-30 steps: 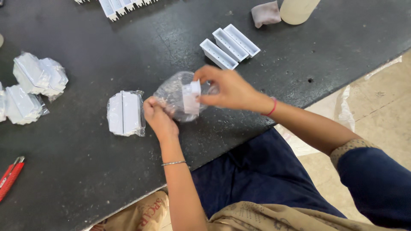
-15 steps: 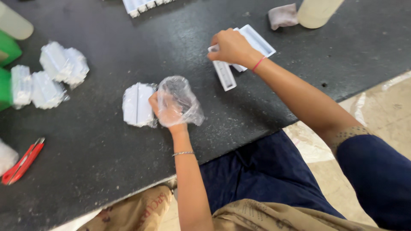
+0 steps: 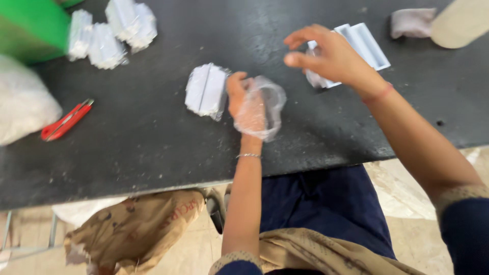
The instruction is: The person wipes small white plastic containers with a cloth, then places them into clear plastic bags and seals them. The person repeats this cycle for several containers, stacking the sealed packages on the table.
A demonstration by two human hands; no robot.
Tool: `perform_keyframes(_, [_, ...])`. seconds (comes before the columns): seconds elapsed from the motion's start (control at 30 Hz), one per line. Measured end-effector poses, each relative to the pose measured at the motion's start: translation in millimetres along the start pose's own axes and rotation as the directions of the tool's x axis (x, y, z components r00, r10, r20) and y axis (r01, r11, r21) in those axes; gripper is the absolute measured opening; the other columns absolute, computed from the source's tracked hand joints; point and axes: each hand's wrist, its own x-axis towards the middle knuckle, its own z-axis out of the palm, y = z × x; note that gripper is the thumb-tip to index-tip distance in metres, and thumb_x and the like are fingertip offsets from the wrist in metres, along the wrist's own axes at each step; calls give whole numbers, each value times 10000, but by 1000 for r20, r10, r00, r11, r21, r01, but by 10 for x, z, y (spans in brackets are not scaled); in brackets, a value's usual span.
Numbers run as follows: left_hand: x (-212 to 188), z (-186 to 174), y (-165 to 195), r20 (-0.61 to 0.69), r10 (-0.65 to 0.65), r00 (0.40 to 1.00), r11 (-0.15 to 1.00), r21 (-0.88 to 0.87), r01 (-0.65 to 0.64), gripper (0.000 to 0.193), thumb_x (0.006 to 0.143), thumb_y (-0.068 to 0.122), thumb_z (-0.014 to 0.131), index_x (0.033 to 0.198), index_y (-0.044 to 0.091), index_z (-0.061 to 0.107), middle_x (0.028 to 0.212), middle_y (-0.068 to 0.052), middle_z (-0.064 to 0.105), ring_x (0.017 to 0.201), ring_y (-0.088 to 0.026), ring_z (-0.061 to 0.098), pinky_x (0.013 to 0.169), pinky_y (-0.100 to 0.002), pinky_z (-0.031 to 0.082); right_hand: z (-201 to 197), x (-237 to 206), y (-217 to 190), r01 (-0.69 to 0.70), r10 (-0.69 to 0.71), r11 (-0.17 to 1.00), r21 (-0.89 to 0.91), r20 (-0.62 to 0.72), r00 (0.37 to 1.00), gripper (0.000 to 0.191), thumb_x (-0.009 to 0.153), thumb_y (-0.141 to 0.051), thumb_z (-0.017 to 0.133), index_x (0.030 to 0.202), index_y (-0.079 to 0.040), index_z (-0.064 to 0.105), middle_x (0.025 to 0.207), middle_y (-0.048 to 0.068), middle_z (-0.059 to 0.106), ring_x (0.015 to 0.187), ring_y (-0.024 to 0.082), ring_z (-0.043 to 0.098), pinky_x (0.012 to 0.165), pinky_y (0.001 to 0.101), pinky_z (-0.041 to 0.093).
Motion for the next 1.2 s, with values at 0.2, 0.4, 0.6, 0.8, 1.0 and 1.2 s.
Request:
perform_keyframes(0.2, [-93,181,-103,195,-93,976,971,-198,132,296,899,119,732,1142,71,570,896,-54,542,763,-140,553,692,-300,527,617,-395,-189,234,-224,972,-34,174,959,1177,706,-417,934,1587,-53,244,1521,259,472,1121,307,663,859,361,565])
perform_keyframes(0.4, [-26,252,-319,624,-51,780,547,-636,545,274,963,163,740,1135,33,571,1050,-37,593,971,-116,587,859,-283,527,732,-551,63,78,-87,980,185,43,995,776,841,-92,711,1555,-86,408,1277,160,682,1090,239,690,924,342,541])
perform_keyframes(0.6, [-142,167,-230,851,146,504,811,-396,432,441,863,273,828,1183,68,604,1180,-4,534,1128,-116,543,967,-275,516,551,-888,422,138,-58,926,350,-230,971,475,809,-27,593,1273,-54,688,1221,93,740,1150,198,709,1015,343,568])
perform_keyframes(0.8, [-258,171,-263,890,-17,456,824,-246,511,372,859,22,803,1151,46,573,1064,-10,579,977,-112,573,867,-272,504,888,-1357,495,285,-61,751,596,-367,928,643,986,-345,675,1544,-123,444,1553,106,480,1482,273,442,1316,437,323])
perform_keyframes(1.0, [-318,54,-337,956,-70,284,773,-128,622,528,907,70,720,1406,-7,564,1266,-91,645,1129,-186,639,962,-326,521,1048,-1869,119,254,-157,948,191,-414,897,873,899,-24,679,1646,-124,238,1693,219,256,1566,417,335,1292,482,302])
perform_keyframes(1.2, [-164,-119,-381,987,88,-135,852,-5,523,655,895,194,736,1431,-88,486,1413,-235,591,1356,-325,561,1163,-436,400,736,-2402,362,185,-101,949,254,-311,945,680,903,84,597,1538,-96,432,1481,162,546,1385,333,559,1181,415,462])
